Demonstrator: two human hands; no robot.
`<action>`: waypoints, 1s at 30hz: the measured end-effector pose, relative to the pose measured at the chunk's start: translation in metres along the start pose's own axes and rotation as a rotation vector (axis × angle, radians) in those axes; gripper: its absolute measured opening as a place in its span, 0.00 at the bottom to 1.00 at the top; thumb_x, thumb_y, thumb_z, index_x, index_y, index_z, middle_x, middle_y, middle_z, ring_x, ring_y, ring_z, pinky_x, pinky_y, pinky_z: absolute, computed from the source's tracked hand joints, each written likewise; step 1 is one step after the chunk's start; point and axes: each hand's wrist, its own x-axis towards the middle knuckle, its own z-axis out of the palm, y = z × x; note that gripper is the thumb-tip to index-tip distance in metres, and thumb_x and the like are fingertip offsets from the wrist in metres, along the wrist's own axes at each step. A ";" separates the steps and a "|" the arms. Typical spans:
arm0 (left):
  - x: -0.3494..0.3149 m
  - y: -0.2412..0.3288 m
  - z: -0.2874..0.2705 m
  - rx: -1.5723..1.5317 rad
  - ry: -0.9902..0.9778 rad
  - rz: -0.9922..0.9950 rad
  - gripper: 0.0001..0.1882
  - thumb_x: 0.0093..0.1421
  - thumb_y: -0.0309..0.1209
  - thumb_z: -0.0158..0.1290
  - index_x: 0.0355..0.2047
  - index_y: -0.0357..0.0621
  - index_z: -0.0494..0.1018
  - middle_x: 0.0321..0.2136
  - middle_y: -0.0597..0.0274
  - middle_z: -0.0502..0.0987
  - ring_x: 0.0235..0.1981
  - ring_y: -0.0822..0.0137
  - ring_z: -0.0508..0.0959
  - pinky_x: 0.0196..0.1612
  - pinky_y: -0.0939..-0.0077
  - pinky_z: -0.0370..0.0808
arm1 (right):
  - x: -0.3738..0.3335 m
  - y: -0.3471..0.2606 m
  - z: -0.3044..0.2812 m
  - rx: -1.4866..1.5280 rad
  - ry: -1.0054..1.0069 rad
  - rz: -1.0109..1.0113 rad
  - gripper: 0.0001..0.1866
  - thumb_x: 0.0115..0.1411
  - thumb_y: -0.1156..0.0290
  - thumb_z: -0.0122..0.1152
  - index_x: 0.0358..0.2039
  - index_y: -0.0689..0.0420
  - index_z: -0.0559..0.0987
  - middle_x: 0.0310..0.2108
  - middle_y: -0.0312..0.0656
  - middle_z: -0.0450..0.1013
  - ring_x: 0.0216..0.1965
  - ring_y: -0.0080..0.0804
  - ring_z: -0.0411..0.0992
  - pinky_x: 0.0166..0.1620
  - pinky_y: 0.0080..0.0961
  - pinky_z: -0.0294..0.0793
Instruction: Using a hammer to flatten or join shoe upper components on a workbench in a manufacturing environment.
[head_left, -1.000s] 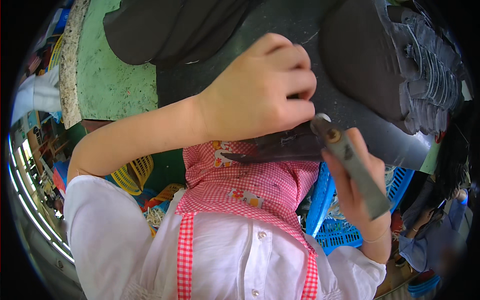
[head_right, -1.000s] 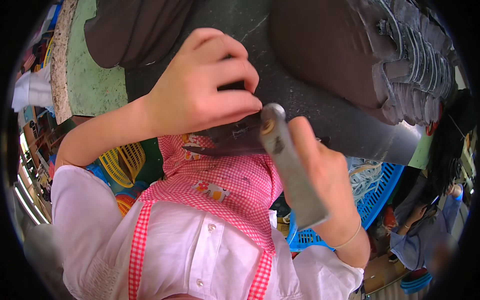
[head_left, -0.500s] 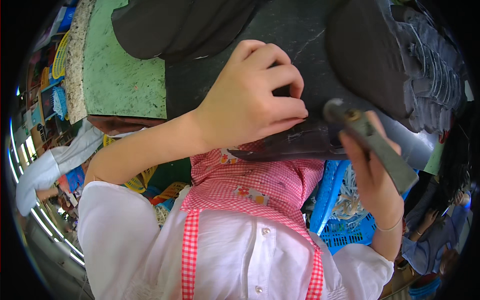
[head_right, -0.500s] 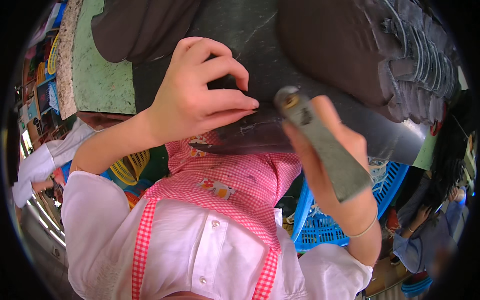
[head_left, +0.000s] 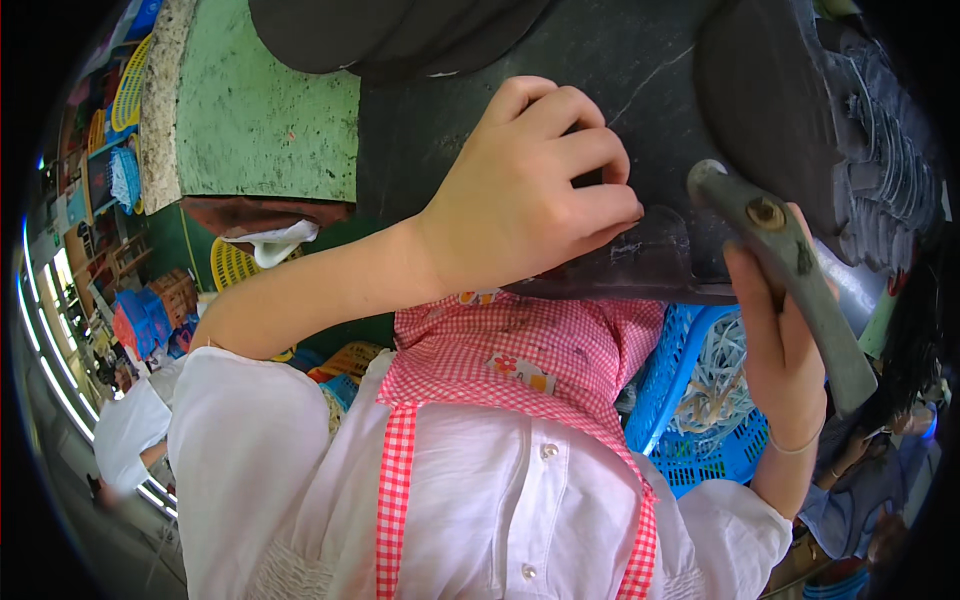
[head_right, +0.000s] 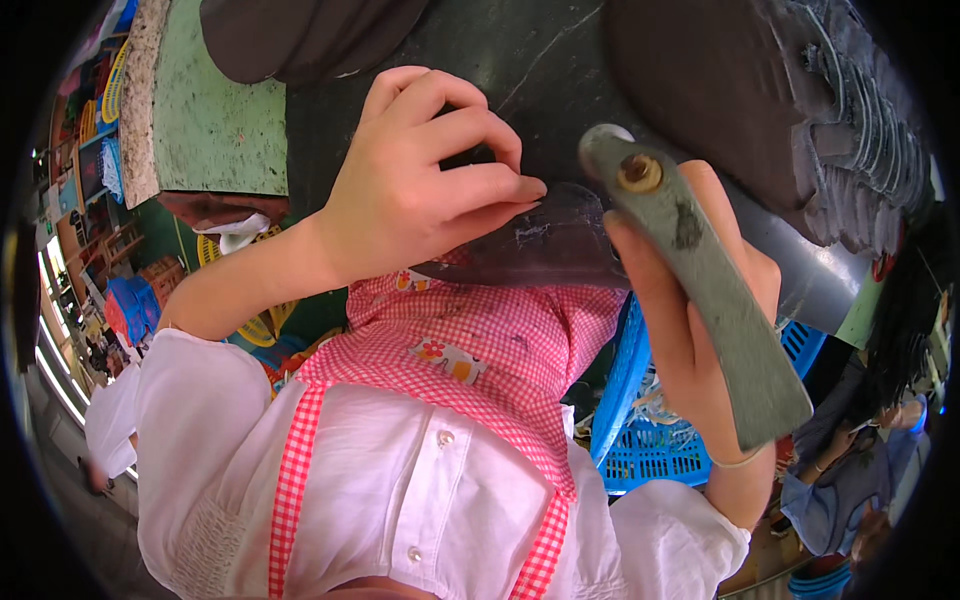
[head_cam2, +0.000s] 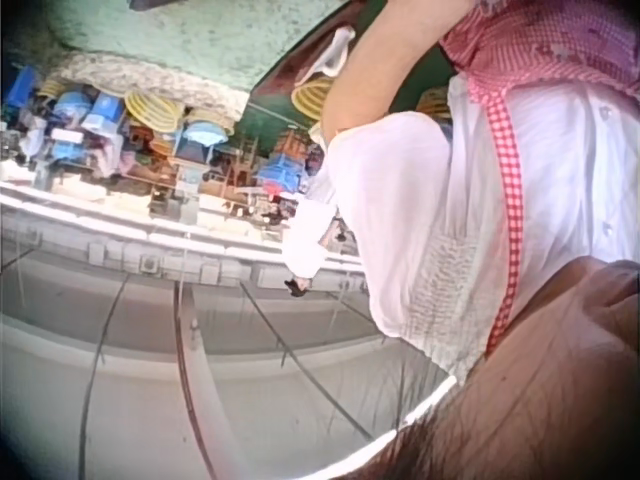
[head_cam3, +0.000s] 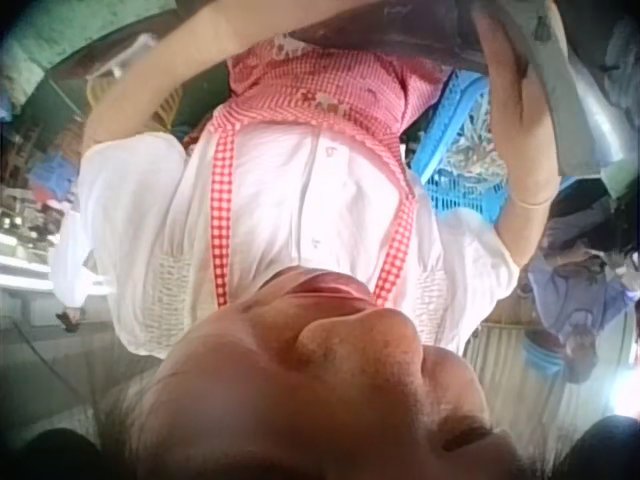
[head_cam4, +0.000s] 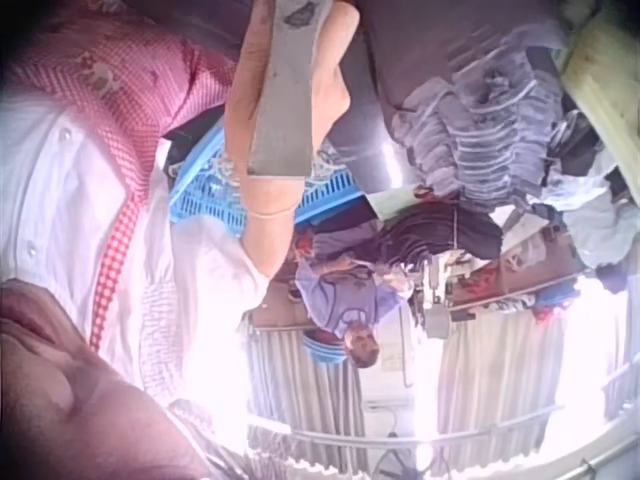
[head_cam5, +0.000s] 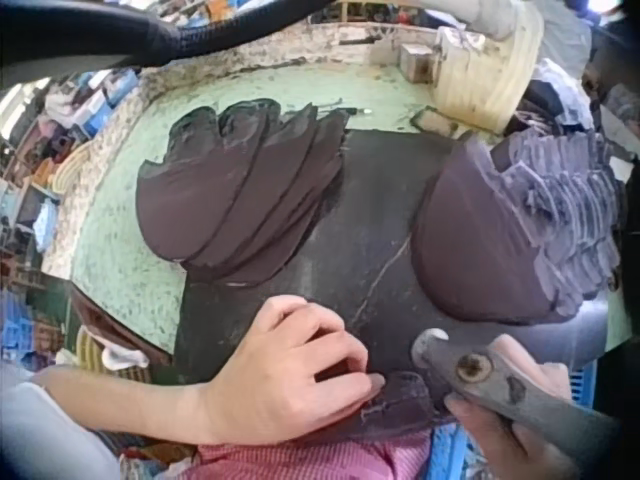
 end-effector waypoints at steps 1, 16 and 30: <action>-0.001 0.001 0.001 0.086 0.010 0.053 0.10 0.39 0.32 0.64 0.25 0.57 0.78 0.29 0.76 0.73 0.37 0.66 0.70 0.45 0.64 0.62 | -0.001 -0.004 -0.002 -0.033 -0.097 0.036 0.04 0.60 0.78 0.55 0.36 0.64 0.72 0.23 0.44 0.64 0.20 0.28 0.61 0.25 0.20 0.62; -0.011 0.009 0.000 0.195 0.042 0.031 0.10 0.39 0.32 0.65 0.25 0.59 0.78 0.29 0.77 0.73 0.39 0.65 0.70 0.46 0.64 0.61 | 0.002 -0.007 0.005 -0.159 -0.104 -0.055 0.05 0.59 0.77 0.56 0.34 0.61 0.70 0.19 0.47 0.62 0.18 0.45 0.60 0.23 0.26 0.64; -0.009 0.011 -0.006 0.088 0.030 -0.144 0.09 0.42 0.32 0.63 0.26 0.57 0.78 0.32 0.75 0.72 0.40 0.65 0.69 0.46 0.65 0.61 | -0.010 0.014 -0.009 -0.084 -0.156 -0.016 0.14 0.55 0.77 0.61 0.43 0.62 0.75 0.28 0.49 0.74 0.21 0.42 0.69 0.28 0.26 0.70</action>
